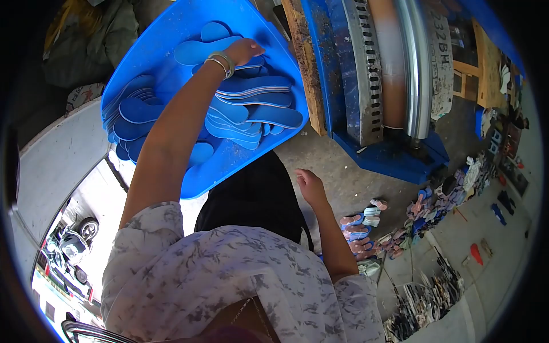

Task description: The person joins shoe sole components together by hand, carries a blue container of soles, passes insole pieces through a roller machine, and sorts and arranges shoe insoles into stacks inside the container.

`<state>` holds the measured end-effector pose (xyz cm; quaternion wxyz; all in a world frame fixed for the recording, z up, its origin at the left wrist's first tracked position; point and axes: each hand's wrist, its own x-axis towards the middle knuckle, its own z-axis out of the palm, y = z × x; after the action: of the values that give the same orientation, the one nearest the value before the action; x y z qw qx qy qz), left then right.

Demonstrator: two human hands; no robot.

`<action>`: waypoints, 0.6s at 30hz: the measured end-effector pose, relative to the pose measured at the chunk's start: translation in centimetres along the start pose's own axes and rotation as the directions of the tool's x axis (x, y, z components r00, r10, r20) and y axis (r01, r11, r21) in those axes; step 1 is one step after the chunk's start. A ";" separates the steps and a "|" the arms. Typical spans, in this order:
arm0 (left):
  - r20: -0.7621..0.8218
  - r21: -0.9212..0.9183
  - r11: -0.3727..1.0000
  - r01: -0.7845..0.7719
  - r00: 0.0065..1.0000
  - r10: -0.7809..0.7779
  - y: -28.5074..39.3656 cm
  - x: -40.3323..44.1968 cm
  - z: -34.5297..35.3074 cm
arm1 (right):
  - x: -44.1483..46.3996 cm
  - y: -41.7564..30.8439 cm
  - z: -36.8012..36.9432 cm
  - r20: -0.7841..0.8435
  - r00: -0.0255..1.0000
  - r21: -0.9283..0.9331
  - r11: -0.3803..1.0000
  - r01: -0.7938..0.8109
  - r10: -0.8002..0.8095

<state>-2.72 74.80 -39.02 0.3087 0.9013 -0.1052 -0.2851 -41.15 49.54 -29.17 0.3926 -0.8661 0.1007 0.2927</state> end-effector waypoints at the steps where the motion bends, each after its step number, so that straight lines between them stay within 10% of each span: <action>1: 0.000 0.000 1.000 0.000 1.000 0.000 0.1 0.0 -0.2 | 0.5 -1.3 -0.3 0.000 0.999 -0.006 0.999 0.050 -0.050; 5: 0.072 -0.158 0.987 -0.011 0.997 0.023 1.7 -2.0 -2.9 | 2.9 -10.2 -2.6 0.117 0.991 0.309 0.946 -0.095 0.061; 9: 0.025 -0.816 0.573 0.083 0.994 -0.109 1.7 -4.7 -3.7 | 9.8 -16.4 -3.6 -0.018 0.990 0.480 0.870 -0.115 0.141; 13: -0.071 -0.994 0.104 -0.044 0.960 -0.271 1.8 -13.2 -4.9 | 20.3 -19.6 -3.6 -0.249 0.968 0.282 0.959 0.029 0.044; 18: -0.066 -0.998 0.018 -0.063 0.974 -0.218 -0.4 -26.9 -2.5 | 30.7 -19.6 -2.0 -0.102 0.943 -0.183 0.926 -0.332 0.317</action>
<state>-23.19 86.16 -25.55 0.8426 0.4556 0.2051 -0.2012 -7.56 62.98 -33.98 0.2469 -0.8819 0.2269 0.3313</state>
